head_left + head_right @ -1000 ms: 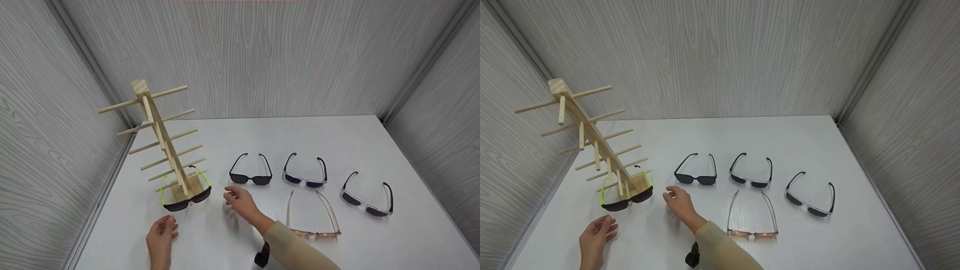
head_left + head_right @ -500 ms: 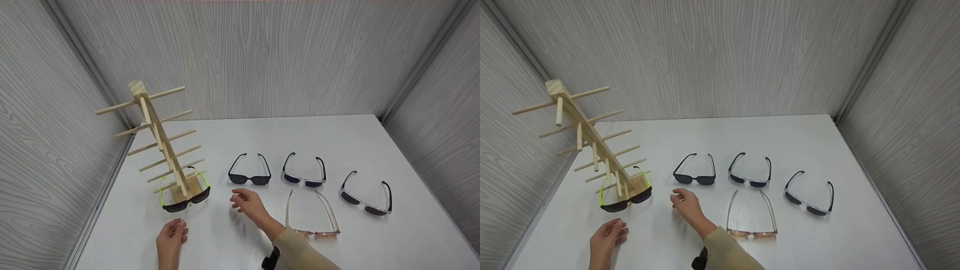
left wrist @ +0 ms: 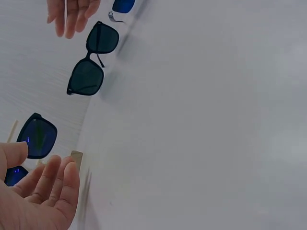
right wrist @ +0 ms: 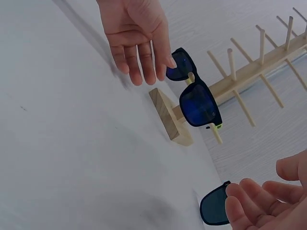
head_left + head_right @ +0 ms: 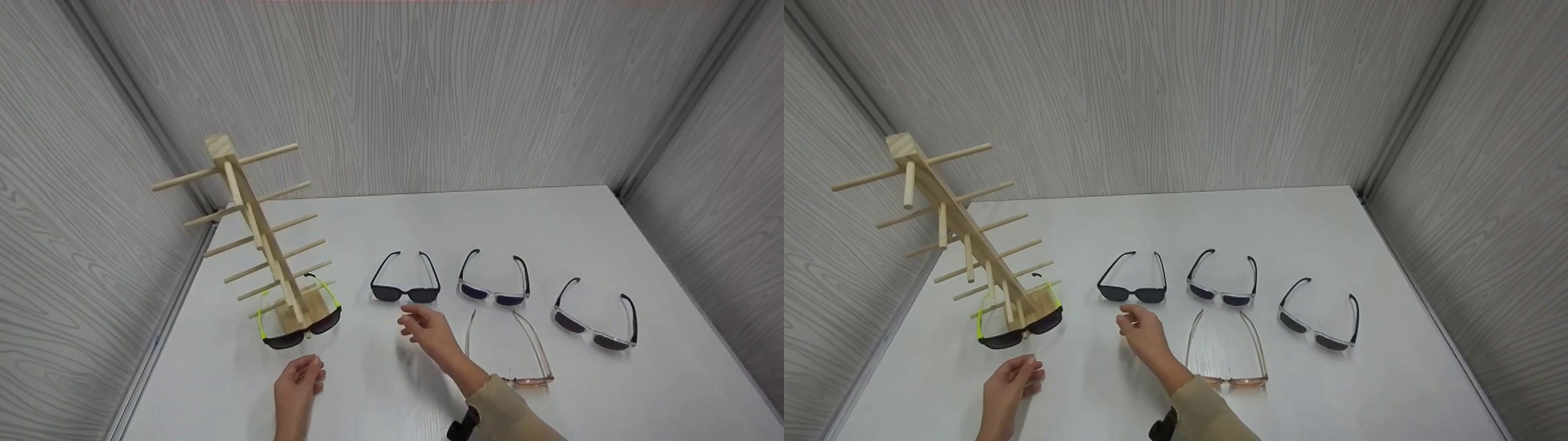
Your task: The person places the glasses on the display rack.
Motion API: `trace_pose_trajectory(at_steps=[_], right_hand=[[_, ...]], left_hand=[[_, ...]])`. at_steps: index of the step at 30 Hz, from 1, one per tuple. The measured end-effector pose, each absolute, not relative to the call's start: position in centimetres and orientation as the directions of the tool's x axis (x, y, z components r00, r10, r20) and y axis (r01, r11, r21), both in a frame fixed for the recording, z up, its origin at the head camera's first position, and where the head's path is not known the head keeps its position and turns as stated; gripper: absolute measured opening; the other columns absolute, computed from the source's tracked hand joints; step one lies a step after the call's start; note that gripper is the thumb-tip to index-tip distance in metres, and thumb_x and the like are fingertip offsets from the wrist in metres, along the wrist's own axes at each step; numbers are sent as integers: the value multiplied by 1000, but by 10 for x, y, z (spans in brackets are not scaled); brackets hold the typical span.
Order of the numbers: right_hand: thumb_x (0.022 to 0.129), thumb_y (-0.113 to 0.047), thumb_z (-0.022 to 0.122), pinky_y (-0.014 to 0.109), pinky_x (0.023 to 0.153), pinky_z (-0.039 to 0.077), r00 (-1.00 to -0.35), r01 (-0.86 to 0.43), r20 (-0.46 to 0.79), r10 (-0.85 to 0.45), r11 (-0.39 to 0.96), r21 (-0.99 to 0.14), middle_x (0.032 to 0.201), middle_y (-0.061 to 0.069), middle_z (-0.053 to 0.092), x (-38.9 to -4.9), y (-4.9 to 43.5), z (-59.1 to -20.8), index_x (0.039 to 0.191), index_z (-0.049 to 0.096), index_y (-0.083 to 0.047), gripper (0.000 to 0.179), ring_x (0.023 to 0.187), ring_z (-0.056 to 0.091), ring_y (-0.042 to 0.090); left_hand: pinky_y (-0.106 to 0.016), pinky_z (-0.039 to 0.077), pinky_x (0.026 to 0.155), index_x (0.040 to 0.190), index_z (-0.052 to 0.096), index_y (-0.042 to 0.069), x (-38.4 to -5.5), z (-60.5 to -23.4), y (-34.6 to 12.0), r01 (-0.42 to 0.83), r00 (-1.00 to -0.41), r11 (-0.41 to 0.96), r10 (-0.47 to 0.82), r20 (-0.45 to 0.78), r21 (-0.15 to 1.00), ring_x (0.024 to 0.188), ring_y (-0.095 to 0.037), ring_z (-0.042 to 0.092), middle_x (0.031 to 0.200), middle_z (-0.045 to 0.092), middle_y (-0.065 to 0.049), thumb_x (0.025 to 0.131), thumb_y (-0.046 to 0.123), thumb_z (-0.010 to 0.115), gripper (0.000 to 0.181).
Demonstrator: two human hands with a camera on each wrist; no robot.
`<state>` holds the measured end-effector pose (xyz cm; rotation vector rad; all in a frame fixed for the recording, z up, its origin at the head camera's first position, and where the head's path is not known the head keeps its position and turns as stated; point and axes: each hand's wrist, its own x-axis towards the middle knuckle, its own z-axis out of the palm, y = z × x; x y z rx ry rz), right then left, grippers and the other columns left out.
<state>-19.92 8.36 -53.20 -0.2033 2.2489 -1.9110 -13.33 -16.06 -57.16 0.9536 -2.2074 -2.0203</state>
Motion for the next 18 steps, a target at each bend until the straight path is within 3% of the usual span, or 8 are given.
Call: trace_pose_trajectory(at_steps=[6,15,18], right_hand=[[93,-19,58,36,74,53,-979,-7,-32,-201,190,-982,102,17,64,-196,96,-526,122,56,2,36,86,64,22],[95,-11,53,42,75,53,-984,-58,23,-177,195,-979,106,20,63,-190,120,-520,122,53,6,32,90,63,32],[95,-13,54,38,74,53,-987,-73,42,-154,202,-977,106,20,63,-188,128,-517,123,53,6,33,90,63,30]], left_hand=[[-27,53,64,111,57,0,-135,-569,-151,-423,-836,25,-396,-380,906,80,-18,62,94,65,-12,91,24,61,31],[-29,53,64,109,59,0,-137,-567,-135,-330,-908,82,-301,-292,941,80,-19,63,94,66,-13,91,21,62,29],[-30,53,65,110,60,0,-139,-565,-130,-327,-915,94,-279,-290,940,80,-18,63,95,66,-12,91,23,62,30]])
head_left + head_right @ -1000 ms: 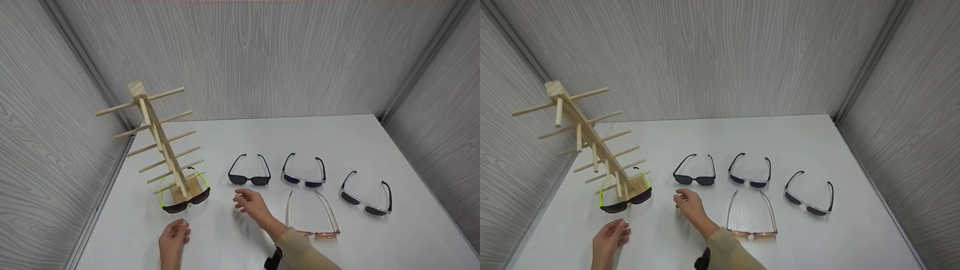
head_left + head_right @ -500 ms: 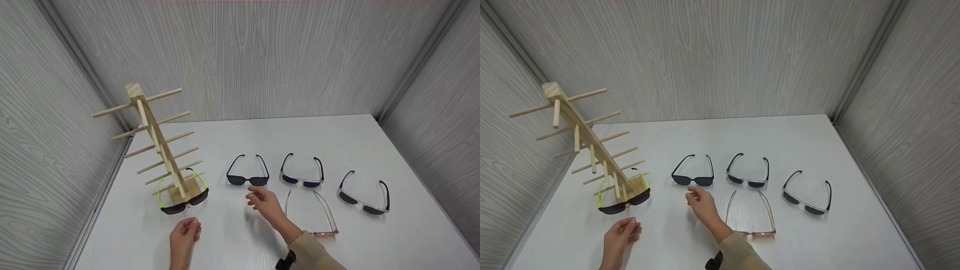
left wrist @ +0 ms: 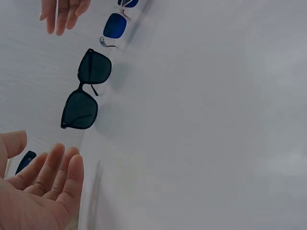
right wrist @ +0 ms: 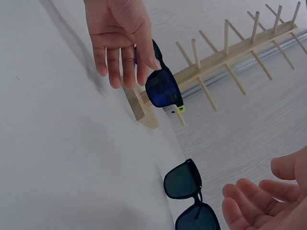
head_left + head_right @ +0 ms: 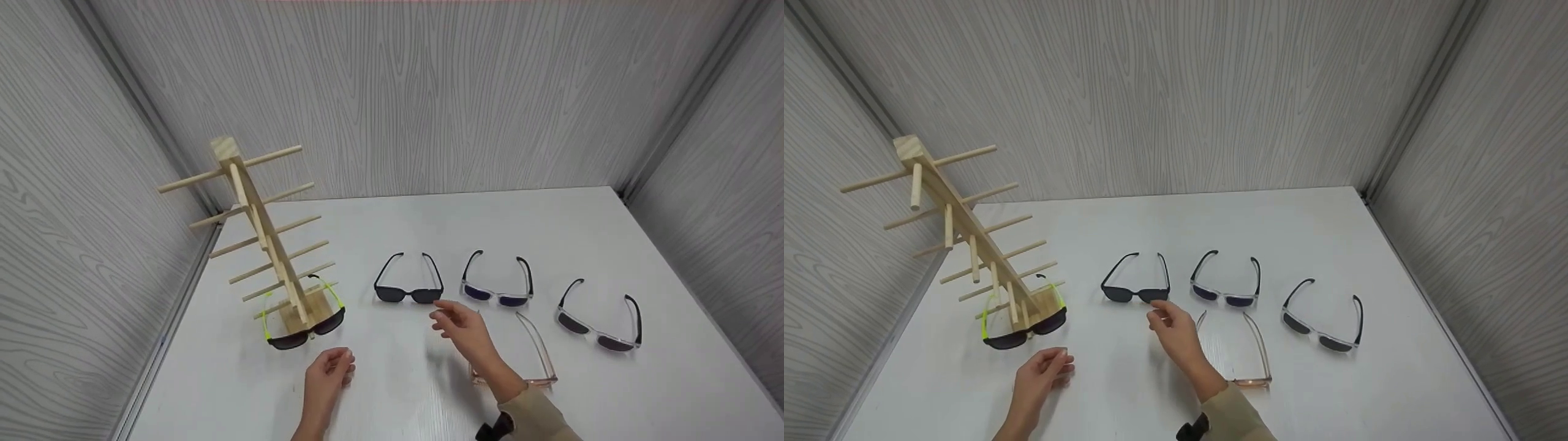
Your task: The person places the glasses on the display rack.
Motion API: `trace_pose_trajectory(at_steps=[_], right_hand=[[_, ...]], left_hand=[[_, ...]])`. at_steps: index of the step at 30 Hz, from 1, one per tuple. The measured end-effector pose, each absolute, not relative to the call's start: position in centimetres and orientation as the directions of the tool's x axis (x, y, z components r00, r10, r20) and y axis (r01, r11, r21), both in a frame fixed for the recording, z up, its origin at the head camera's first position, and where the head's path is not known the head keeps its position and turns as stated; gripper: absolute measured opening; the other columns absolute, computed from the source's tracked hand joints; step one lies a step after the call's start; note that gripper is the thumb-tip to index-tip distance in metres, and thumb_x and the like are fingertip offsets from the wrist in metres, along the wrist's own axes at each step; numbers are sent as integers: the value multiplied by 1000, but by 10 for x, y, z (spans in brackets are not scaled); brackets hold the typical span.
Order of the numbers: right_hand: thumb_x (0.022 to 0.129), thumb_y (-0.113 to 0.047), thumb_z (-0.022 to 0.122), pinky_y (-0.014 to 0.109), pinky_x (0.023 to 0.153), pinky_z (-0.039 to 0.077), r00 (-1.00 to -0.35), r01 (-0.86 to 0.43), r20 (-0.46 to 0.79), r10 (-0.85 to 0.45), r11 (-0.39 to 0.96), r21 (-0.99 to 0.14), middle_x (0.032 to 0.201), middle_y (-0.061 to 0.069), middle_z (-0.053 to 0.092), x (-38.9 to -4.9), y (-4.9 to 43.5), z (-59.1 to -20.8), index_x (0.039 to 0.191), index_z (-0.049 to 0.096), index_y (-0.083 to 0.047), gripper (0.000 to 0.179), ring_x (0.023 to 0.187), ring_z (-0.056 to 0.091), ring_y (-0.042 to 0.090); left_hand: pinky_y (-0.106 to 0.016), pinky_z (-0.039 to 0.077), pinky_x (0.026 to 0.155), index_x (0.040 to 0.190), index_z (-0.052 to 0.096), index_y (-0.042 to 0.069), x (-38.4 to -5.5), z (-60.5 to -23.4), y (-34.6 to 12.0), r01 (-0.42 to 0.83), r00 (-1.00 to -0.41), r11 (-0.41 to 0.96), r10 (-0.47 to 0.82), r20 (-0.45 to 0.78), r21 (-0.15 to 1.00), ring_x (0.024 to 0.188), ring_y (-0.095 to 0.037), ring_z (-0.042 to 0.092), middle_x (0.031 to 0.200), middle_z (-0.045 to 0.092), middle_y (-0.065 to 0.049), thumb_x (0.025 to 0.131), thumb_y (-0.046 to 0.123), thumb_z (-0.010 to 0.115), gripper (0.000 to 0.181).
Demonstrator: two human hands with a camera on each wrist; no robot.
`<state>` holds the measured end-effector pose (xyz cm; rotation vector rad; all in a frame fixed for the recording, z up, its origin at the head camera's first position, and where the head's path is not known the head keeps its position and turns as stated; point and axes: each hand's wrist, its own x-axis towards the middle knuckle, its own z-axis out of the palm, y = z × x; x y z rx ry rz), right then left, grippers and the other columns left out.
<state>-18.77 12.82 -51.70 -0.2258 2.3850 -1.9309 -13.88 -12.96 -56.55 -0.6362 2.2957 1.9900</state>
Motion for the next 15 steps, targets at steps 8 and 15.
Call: trace_pose_trajectory(at_steps=[8,15], right_hand=[[93,-21,58,29,73,52,-997,-76,69,-43,184,-980,106,17,64,-180,151,-518,122,56,1,37,89,64,23],[94,-14,57,37,76,53,-997,-50,59,47,172,-984,103,15,65,-171,170,-506,121,57,2,31,89,64,26]], left_hand=[[-31,54,68,110,59,0,-146,-565,-109,-294,-939,108,-217,-266,950,82,-18,64,96,66,-12,91,24,61,30],[-32,54,70,111,59,1,-153,-562,-91,-267,-956,109,-155,-249,958,83,-19,64,97,66,-12,92,24,60,30]])
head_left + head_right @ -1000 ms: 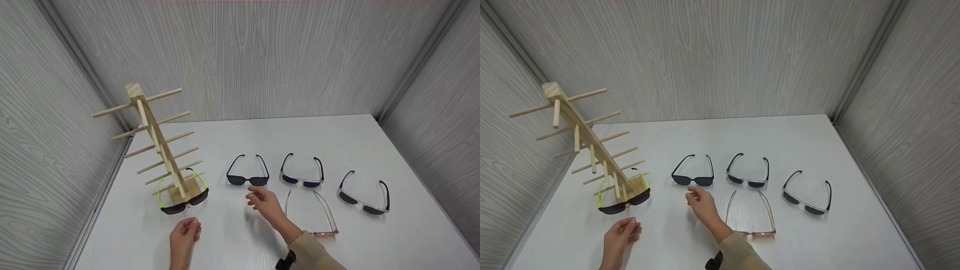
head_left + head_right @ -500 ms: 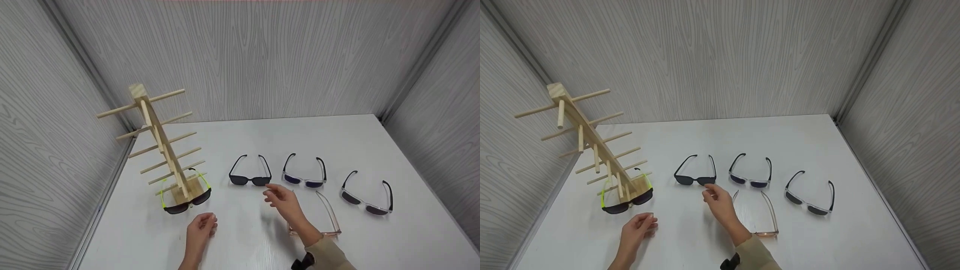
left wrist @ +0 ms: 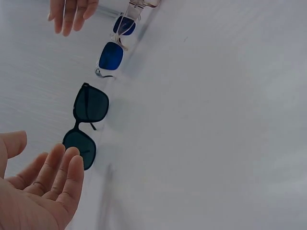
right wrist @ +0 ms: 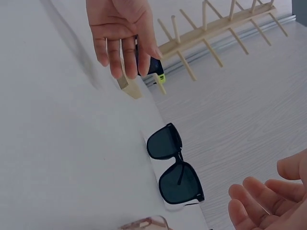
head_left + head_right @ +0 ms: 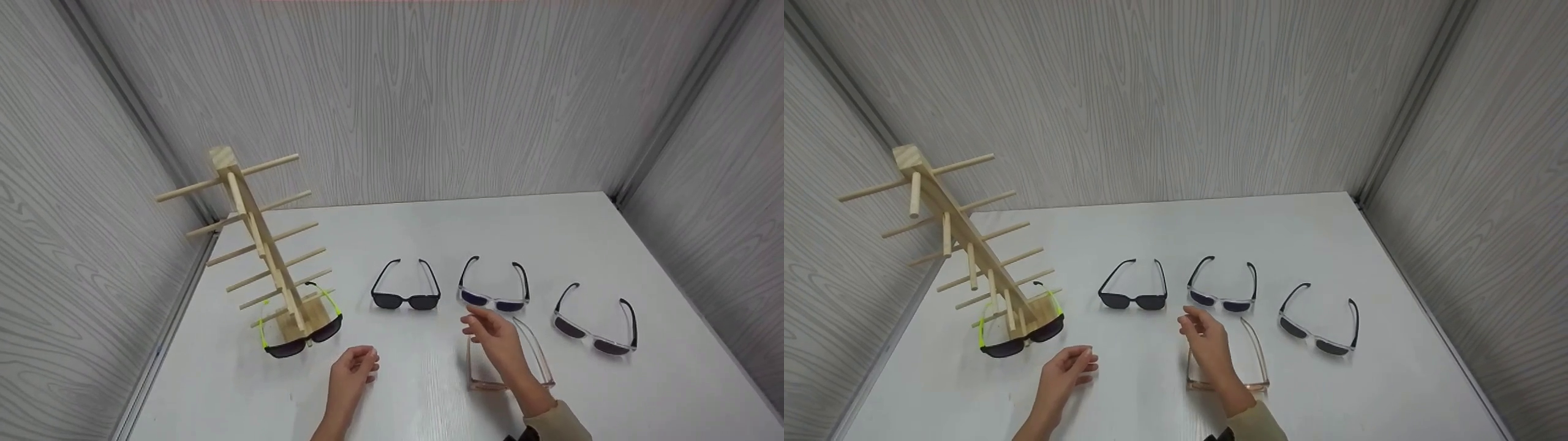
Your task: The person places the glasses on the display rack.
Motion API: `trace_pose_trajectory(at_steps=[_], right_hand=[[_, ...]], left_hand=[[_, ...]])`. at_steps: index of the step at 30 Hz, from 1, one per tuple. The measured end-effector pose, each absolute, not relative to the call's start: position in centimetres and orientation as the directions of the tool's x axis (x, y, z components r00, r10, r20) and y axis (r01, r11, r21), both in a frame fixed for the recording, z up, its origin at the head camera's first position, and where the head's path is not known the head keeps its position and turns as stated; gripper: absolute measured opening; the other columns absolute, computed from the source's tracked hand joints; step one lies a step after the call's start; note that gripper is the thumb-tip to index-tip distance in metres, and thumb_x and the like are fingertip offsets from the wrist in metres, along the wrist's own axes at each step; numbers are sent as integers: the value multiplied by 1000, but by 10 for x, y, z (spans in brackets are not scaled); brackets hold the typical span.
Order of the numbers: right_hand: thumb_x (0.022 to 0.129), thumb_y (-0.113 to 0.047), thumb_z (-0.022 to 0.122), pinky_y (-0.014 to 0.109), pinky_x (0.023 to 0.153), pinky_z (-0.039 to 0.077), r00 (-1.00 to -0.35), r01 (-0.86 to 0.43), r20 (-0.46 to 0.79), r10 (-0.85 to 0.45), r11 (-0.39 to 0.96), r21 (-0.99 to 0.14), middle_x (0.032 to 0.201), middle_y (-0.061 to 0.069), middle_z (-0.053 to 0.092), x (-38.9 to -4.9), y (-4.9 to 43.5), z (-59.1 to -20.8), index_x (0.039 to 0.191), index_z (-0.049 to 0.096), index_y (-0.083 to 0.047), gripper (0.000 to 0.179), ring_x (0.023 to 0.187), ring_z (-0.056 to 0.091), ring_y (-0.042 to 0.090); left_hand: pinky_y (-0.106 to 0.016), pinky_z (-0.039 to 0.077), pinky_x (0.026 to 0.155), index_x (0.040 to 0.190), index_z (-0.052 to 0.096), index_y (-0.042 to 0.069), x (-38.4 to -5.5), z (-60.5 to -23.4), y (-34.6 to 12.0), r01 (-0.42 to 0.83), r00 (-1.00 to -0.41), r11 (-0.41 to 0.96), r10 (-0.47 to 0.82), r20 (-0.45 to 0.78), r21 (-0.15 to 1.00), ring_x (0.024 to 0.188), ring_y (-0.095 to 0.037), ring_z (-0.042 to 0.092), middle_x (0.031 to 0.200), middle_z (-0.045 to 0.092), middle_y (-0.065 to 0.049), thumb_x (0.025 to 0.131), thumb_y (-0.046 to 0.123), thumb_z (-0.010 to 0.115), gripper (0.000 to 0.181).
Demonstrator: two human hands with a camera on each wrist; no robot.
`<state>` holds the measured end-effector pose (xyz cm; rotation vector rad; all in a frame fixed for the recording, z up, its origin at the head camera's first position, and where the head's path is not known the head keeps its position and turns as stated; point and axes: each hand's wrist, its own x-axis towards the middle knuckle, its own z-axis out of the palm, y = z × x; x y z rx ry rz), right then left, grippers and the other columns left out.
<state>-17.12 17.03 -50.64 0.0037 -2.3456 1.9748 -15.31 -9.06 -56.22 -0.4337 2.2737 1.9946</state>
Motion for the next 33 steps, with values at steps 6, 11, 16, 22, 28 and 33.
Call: trace_pose_trajectory(at_steps=[6,11,16,22,28,33], right_hand=[[94,-8,56,36,76,53,-994,-56,72,78,190,-980,103,18,65,-158,185,-494,119,57,3,28,90,64,28],[94,-5,53,37,76,53,-986,-78,105,130,200,-977,104,20,65,-147,199,-494,119,57,4,27,91,63,32],[94,-7,54,32,73,53,-976,-60,107,190,236,-970,103,20,65,-140,214,-496,119,57,3,27,89,64,28],[95,-15,55,28,74,53,-972,1,63,227,272,-962,106,18,65,-133,239,-501,121,57,2,31,88,65,19],[95,-18,55,25,73,53,-958,52,39,283,306,-951,109,16,65,-133,271,-525,121,57,0,31,87,65,12],[96,-23,54,24,71,53,-951,35,78,298,358,-933,108,17,65,-127,288,-533,122,55,1,36,84,64,7]], left_hand=[[-31,54,70,113,59,0,-155,-561,-75,-244,-967,108,-102,-233,964,83,-18,64,97,66,-11,91,28,60,35],[-31,54,70,110,60,1,-156,-559,-60,-190,-981,110,-62,-185,976,83,-18,64,93,66,-6,91,28,62,33],[-31,53,70,111,60,1,-158,-556,-45,-150,-989,113,-22,-148,982,83,-16,63,93,65,-4,90,28,63,34],[-27,52,67,109,61,1,-156,-559,-31,-131,-990,142,25,-136,981,79,-13,62,88,64,-3,90,26,63,31],[-25,52,65,108,61,0,-155,-562,-15,-99,-990,165,86,-115,981,77,-10,61,87,63,1,89,25,63,30],[-22,50,66,108,61,1,-154,-563,-1,-59,-984,185,156,-89,981,77,-9,59,87,62,3,90,25,63,30]])
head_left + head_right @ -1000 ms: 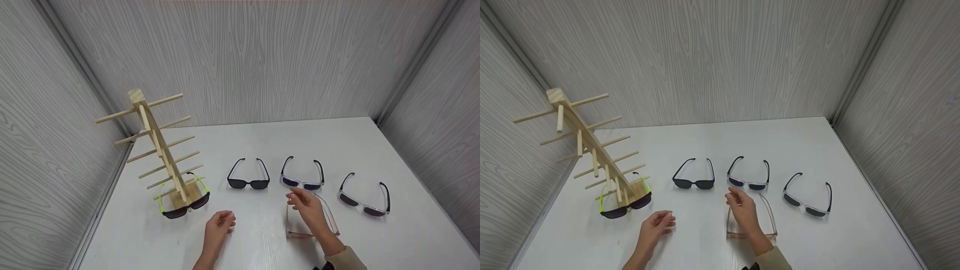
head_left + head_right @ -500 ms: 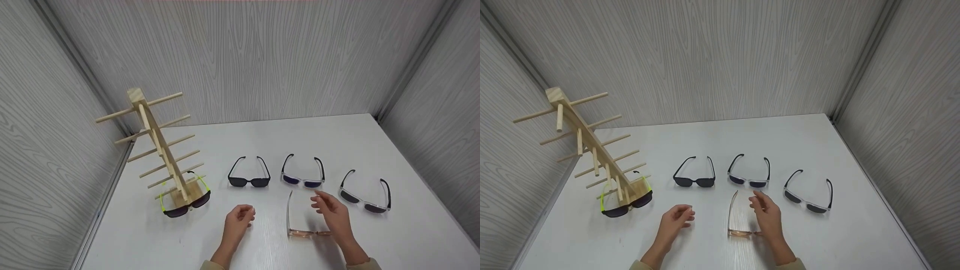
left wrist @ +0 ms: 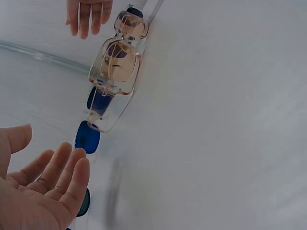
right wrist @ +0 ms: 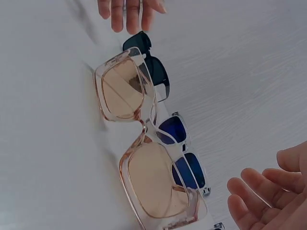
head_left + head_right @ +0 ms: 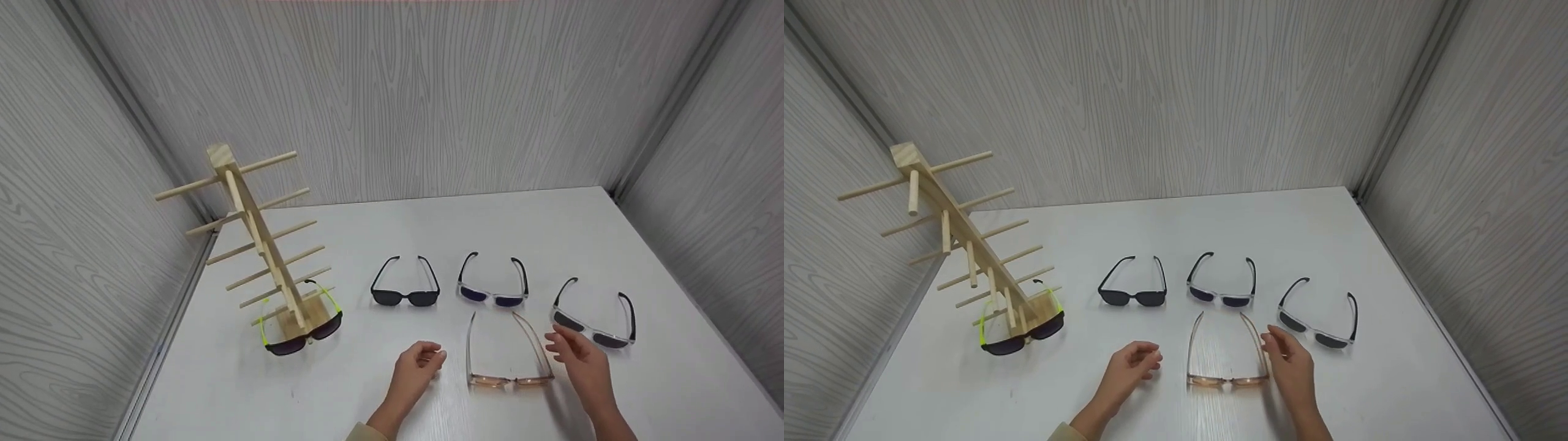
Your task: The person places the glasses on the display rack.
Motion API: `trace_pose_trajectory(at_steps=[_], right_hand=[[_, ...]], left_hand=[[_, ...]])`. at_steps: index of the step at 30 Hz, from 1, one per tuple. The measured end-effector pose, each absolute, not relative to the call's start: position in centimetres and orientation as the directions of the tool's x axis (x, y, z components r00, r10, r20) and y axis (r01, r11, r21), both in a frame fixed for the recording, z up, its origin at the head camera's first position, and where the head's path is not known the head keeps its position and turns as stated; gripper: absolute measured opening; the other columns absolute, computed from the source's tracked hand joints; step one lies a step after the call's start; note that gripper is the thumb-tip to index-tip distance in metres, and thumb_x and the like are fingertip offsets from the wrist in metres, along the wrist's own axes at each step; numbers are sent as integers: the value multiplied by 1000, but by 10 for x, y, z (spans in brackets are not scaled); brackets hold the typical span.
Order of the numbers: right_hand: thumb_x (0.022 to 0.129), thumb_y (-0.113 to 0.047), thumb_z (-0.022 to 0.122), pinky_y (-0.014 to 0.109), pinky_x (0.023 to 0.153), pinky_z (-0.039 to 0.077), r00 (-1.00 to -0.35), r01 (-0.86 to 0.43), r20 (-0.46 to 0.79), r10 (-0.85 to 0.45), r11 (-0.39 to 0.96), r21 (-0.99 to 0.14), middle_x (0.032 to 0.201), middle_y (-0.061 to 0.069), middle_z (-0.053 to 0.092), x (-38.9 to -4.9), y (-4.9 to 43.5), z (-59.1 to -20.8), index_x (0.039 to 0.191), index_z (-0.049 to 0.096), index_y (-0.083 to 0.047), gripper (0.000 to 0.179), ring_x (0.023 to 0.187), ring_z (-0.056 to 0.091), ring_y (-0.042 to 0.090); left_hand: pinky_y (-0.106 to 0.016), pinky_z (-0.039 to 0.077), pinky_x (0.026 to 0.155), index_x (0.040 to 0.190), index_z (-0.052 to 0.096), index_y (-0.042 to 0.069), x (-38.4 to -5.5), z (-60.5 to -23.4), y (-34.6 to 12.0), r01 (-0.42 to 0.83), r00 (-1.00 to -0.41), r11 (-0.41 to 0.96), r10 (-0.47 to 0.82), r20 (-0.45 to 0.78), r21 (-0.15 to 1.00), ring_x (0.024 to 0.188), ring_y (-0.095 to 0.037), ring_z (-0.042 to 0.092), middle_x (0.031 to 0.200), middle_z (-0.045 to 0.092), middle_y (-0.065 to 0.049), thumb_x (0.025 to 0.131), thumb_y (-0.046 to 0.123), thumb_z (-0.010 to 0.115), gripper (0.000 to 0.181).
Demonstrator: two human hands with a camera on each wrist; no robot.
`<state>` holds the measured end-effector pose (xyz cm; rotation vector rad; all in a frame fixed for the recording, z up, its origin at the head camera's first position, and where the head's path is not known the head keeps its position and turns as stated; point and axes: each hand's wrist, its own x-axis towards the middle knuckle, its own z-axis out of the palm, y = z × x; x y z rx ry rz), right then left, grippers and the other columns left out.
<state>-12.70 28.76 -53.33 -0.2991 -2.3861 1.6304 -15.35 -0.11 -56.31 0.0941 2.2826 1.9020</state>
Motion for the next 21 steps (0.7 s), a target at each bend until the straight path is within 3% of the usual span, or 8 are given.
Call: trace_pose_trajectory(at_steps=[6,14,21], right_hand=[[94,-24,56,23,64,53,-932,48,98,349,387,-921,99,10,68,-119,307,-539,123,54,1,39,78,65,7],[96,-34,52,27,69,53,-946,214,-83,314,410,-887,107,17,65,-108,321,-541,128,49,1,48,80,63,5],[97,-27,50,26,70,52,-942,291,-188,277,396,-871,111,19,63,-102,324,-549,131,45,2,45,84,64,10]], left_hand=[[-24,49,72,108,62,2,-151,-565,10,-33,-979,202,190,-72,979,81,-9,58,89,62,3,90,25,63,30],[-26,50,70,112,59,1,-146,-565,23,-61,-964,200,244,-110,978,80,-10,58,89,62,2,88,27,65,36],[-30,50,78,114,57,1,-142,-572,34,-44,-952,200,290,-102,979,86,-13,60,93,63,1,88,26,65,37]])
